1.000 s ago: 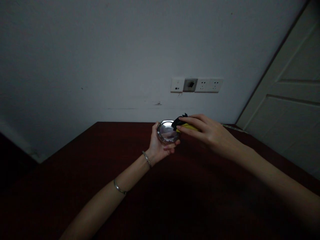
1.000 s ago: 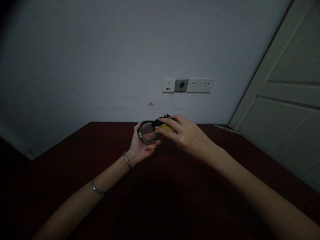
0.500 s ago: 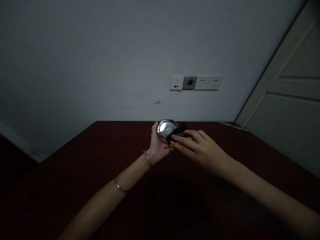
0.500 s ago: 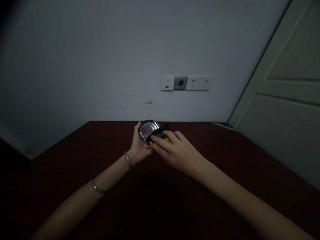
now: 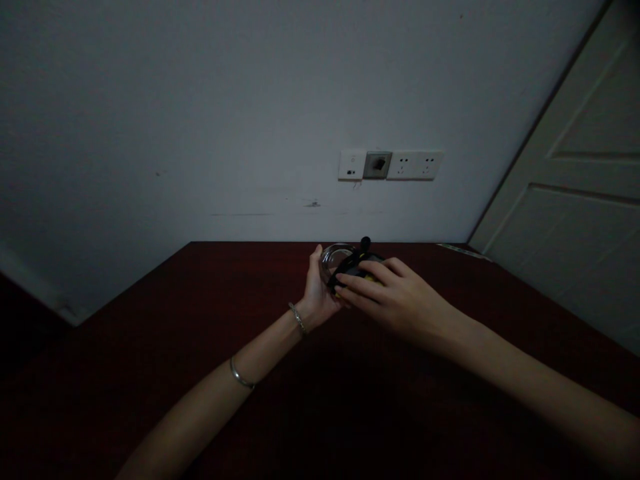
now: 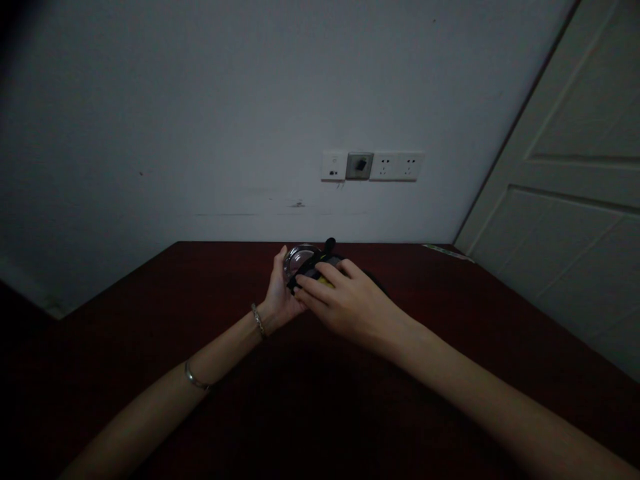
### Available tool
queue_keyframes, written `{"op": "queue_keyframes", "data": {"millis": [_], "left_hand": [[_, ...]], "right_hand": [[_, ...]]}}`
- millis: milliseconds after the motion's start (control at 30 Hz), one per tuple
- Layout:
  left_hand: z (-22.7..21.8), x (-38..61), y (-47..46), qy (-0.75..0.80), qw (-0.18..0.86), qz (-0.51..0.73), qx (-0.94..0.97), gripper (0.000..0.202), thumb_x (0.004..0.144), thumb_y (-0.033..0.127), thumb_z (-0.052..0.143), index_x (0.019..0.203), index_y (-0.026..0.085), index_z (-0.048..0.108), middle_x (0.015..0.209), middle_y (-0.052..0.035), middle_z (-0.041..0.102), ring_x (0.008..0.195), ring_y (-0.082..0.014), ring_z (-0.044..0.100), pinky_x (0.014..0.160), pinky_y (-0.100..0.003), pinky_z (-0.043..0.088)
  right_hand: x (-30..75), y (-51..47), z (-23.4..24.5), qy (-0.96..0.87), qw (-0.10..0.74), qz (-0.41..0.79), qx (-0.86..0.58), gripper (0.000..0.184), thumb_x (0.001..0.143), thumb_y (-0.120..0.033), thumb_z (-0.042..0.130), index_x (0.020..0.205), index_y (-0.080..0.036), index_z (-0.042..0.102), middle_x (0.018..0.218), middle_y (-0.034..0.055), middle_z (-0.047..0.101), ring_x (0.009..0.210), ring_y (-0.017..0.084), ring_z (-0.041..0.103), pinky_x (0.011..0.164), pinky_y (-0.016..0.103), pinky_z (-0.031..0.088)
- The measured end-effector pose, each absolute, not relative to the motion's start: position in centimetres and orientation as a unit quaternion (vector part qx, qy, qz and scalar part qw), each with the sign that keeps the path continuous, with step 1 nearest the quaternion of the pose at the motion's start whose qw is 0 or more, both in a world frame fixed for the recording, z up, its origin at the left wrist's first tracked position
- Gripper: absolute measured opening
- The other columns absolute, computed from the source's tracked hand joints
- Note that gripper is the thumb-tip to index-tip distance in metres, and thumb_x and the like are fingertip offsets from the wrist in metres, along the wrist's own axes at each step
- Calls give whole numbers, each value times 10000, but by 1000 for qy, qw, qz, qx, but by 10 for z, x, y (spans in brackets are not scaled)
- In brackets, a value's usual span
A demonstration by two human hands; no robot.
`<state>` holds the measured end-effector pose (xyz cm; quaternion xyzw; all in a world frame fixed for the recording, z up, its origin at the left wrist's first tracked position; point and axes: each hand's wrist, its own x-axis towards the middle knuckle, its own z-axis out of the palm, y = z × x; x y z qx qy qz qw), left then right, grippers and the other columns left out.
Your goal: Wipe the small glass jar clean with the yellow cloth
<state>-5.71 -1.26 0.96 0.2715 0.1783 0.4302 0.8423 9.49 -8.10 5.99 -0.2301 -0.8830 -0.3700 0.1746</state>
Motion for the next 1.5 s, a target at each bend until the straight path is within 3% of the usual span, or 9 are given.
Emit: {"op": "queue_keyframes", "data": {"millis": [300, 600, 800, 933, 1133, 1500], "left_hand": [[-1, -54, -13, 158, 829, 393, 365, 649, 844, 670, 348, 1042, 119, 626, 741, -80, 669, 473, -174, 607, 387, -311, 518], [-2, -52, -17, 148, 835, 377, 374, 653, 789, 709, 407, 1014, 132, 616, 496, 25, 496, 318, -108, 393, 351, -306, 481], [-1, -52, -18, 168, 813, 377, 411, 761, 806, 739, 294, 1047, 88, 606, 613, -56, 611, 344, -112, 439, 327, -275, 446], [1, -55, -19, 186, 806, 380, 414, 742, 806, 742, 271, 981, 103, 604, 628, -57, 616, 363, -117, 468, 333, -263, 450], [7, -62, -23, 164, 790, 364, 465, 775, 803, 753, 178, 781, 105, 601, 582, -69, 605, 299, -58, 316, 319, -252, 435], [16, -74, -23, 138, 807, 360, 447, 840, 798, 756, 109, 910, 97, 618, 627, -83, 636, 292, -44, 265, 307, -235, 417]], "right_hand": [[99, -80, 64, -879, 168, -389, -217, 285, 932, -191, 489, 1187, -201, 615, 1222, 25, 656, 1031, 258, 541, 723, 379, 349], [106, -73, 69, -875, 179, -397, -212, 301, 938, -182, 490, 1224, -208, 580, 1321, 20, 594, 1216, 275, 481, 867, 419, 381], [112, -70, 73, -868, 176, -405, -226, 322, 922, -185, 523, 1240, -208, 569, 1339, 41, 578, 1220, 299, 475, 892, 458, 380], [114, -71, 76, -864, 179, -408, -236, 325, 927, -176, 510, 1247, -209, 561, 1327, 48, 588, 1218, 307, 473, 887, 462, 381], [119, -74, 77, -859, 185, -398, -264, 329, 929, -161, 493, 1249, -180, 563, 1317, 83, 592, 1208, 319, 470, 893, 480, 382], [127, -83, 72, -874, 213, -338, -276, 359, 917, -140, 475, 1268, -159, 548, 1303, 117, 594, 1178, 321, 484, 879, 469, 389]]}}
